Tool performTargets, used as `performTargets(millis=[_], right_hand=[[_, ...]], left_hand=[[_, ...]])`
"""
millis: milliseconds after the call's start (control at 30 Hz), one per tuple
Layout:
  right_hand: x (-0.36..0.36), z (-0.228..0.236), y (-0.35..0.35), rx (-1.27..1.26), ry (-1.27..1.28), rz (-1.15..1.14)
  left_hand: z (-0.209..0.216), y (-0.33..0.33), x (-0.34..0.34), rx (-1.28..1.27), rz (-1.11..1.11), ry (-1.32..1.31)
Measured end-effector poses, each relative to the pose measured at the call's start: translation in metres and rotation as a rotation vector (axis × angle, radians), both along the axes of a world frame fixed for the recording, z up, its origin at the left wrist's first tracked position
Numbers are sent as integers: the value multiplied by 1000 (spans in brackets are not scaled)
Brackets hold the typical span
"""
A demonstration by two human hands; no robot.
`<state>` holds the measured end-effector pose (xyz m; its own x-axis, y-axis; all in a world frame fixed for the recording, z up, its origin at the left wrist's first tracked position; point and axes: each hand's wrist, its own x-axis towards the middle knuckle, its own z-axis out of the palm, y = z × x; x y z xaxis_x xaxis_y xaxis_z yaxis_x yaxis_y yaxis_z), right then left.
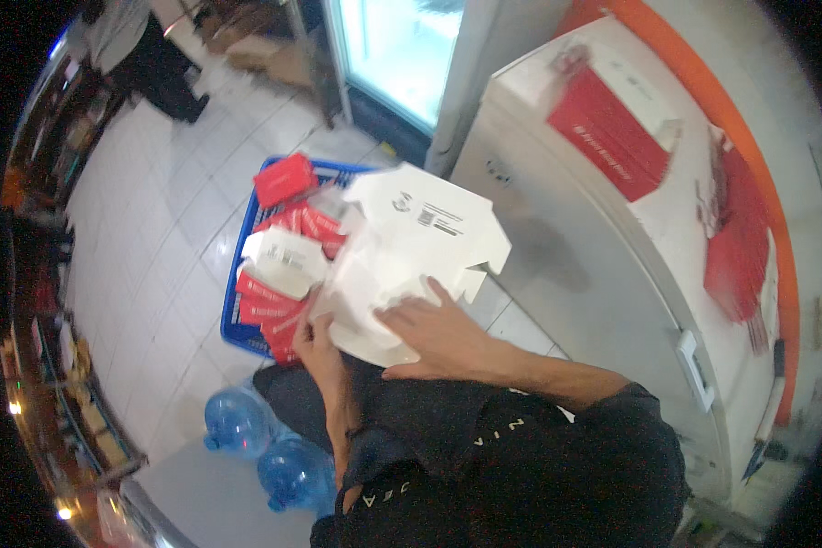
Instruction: The person repeatedly picks flat-packed red and white cardboard boxes from a blue basket, folds them into shape, and stacks them on a nearby counter. The process is continuous and repetitive throughout the clip.
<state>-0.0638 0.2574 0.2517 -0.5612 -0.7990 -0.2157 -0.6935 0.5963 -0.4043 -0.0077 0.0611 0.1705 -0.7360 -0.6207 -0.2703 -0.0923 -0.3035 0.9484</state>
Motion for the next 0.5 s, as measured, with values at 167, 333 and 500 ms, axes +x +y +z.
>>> performTargets(millis=[167, 333, 500], right_hand=[[-25, 41, 5, -5, 344, -40], [-49, 58, 22, -69, 413, -144], [-48, 60, 31, 17, 436, -233]], left_hand=[[85, 13, -37, -66, 98, 313], [84, 8, -61, 170, 151, 455], [75, 18, -65, 246, 119, 460]])
